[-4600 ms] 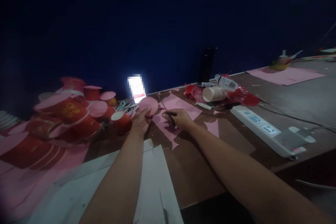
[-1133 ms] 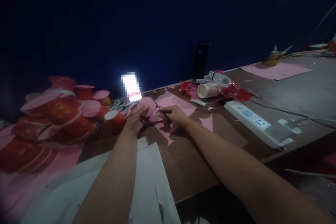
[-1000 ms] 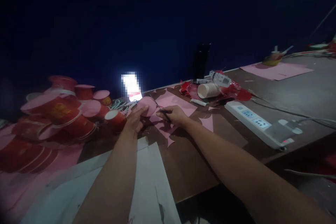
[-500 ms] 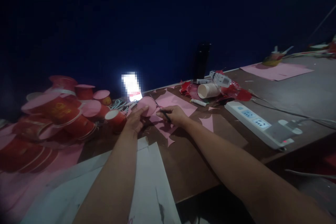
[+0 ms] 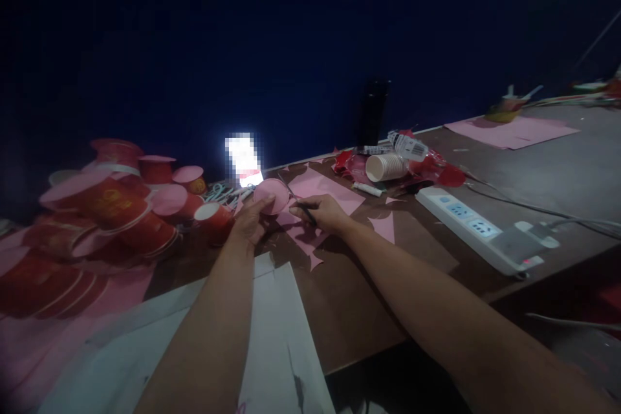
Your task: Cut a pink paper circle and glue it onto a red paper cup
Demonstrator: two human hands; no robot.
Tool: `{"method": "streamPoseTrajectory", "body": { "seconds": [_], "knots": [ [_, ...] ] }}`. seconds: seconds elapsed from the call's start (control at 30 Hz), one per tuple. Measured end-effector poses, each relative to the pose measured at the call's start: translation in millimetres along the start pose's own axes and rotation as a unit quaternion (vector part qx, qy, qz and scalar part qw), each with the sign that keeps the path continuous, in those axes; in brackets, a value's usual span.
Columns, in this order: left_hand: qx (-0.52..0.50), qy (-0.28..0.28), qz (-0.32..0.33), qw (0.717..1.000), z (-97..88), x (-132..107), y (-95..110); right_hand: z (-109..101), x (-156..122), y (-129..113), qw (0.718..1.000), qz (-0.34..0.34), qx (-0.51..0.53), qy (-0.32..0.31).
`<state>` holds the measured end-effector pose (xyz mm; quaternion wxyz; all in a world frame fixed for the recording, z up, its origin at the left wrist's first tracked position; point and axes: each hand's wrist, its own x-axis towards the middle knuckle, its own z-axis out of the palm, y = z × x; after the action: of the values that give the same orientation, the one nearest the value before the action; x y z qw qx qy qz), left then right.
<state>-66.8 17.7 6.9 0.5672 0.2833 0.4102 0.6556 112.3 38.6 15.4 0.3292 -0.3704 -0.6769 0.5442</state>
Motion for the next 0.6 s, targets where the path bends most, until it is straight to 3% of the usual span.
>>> {"method": "streamPoseTrajectory", "body": {
  "seconds": [0.27,0.6],
  "knots": [
    [-0.005,0.025,0.022,0.999,-2.4,5.3,-1.0,-0.7,0.3,0.8,1.0,0.001,-0.002,0.003],
    [0.002,0.017,0.018,1.0,-2.0,4.7,-1.1,0.7,-0.5,-2.7,1.0,0.005,0.0,0.009]
  ]
}}
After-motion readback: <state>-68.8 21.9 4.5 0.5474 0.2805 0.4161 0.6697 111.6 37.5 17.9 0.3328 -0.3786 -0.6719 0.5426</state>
